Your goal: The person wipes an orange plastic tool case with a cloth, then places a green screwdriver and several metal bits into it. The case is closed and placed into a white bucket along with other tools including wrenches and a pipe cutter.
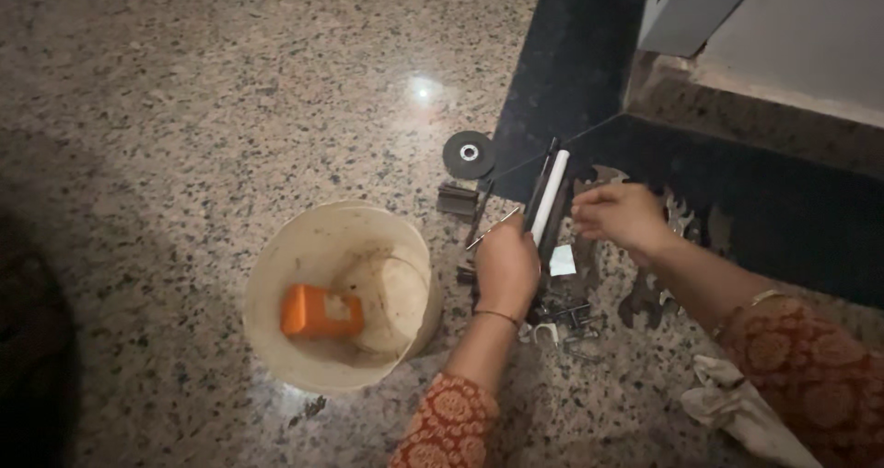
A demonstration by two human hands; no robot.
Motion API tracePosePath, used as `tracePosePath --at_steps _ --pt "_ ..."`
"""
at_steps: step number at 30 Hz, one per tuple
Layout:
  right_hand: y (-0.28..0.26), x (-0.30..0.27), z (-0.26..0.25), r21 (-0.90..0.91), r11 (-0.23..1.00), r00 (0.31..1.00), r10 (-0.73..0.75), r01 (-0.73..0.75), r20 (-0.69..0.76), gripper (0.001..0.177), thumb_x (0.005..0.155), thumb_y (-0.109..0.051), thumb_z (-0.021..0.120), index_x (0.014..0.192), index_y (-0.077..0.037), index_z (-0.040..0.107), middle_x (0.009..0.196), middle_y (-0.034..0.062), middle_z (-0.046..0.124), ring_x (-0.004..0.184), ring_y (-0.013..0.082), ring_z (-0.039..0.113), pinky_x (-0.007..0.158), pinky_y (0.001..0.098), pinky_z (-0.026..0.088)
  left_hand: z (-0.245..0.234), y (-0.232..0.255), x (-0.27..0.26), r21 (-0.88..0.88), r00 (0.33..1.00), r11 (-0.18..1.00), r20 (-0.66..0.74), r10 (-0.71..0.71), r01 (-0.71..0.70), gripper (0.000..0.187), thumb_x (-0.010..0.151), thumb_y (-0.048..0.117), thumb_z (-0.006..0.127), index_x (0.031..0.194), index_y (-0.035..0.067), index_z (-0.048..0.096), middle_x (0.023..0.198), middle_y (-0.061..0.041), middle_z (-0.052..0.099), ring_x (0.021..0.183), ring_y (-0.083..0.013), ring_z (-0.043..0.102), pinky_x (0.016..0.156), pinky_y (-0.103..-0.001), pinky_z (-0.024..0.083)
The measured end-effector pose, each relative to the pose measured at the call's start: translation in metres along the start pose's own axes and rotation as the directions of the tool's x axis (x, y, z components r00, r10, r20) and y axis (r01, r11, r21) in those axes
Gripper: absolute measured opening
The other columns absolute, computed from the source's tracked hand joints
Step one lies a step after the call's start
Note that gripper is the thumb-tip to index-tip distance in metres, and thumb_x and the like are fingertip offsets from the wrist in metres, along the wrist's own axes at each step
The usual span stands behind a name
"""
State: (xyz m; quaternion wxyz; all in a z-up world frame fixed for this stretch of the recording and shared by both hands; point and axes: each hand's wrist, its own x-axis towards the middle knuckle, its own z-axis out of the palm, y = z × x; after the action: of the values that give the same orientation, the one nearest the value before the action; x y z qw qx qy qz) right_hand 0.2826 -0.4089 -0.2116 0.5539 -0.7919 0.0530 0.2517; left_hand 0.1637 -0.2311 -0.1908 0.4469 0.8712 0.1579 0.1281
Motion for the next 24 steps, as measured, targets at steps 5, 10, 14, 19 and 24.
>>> tracePosePath --at_steps 5,10,14,19,24 --pt "0.004 0.008 0.010 0.093 0.995 0.997 0.022 -0.029 0.072 0.020 0.092 -0.007 0.069 0.109 0.004 0.071 0.094 0.0127 0.075 0.081 0.0224 0.075 0.075 0.0340 0.064 0.035 -0.018 0.015 0.154 1.000 0.988 0.001 -0.017 0.017 0.016 0.081 -0.002 0.058 0.092 -0.001 0.070 0.089 -0.026 0.070 0.087 -0.0455 0.069 0.079 -0.052 0.054" --pt "0.011 0.014 0.026 0.052 0.997 0.998 0.053 -0.055 0.041 0.019 0.091 -0.006 0.072 0.106 0.004 0.074 0.094 0.0123 0.077 0.080 0.0214 0.074 0.074 0.0334 0.062 0.048 -0.027 0.024 0.272 0.998 0.962 0.046 -0.035 0.021 0.013 0.088 0.002 0.061 0.097 0.000 0.071 0.097 -0.025 0.070 0.087 -0.0432 0.071 0.078 -0.050 0.057" --pt "0.012 0.021 0.030 0.022 0.998 0.998 0.058 -0.058 0.017 0.019 0.092 -0.008 0.072 0.108 0.002 0.073 0.095 0.0119 0.076 0.080 0.0209 0.074 0.072 0.0326 0.061 0.049 -0.027 0.028 0.338 0.988 0.941 0.136 -0.078 0.028 0.015 0.080 0.003 0.070 0.095 0.001 0.072 0.105 -0.024 0.068 0.092 -0.0424 0.070 0.078 -0.049 0.057" --pt "0.013 0.027 0.024 0.114 0.994 1.000 -0.009 0.007 0.023 0.023 0.093 -0.009 0.070 0.112 0.003 0.071 0.102 0.0106 0.076 0.087 0.0189 0.073 0.076 0.0316 0.061 0.046 -0.029 0.032 0.299 0.988 0.953 0.131 -0.086 0.043 0.027 0.074 0.010 0.081 0.096 -0.002 0.070 0.104 -0.024 0.068 0.094 -0.0418 0.070 0.082 -0.047 0.057" --pt "0.005 0.044 0.024 -0.019 0.991 0.982 -0.135 0.134 -0.131 0.036 0.088 -0.010 0.074 0.122 0.002 0.068 0.107 0.0120 0.075 0.094 0.0212 0.072 0.077 0.0332 0.058 0.048 -0.041 0.032 0.281 0.980 0.957 0.158 -0.118 0.070 0.027 0.073 0.012 0.082 0.093 -0.003 0.072 0.102 -0.028 0.068 0.091 -0.0430 0.070 0.084 -0.047 0.057"
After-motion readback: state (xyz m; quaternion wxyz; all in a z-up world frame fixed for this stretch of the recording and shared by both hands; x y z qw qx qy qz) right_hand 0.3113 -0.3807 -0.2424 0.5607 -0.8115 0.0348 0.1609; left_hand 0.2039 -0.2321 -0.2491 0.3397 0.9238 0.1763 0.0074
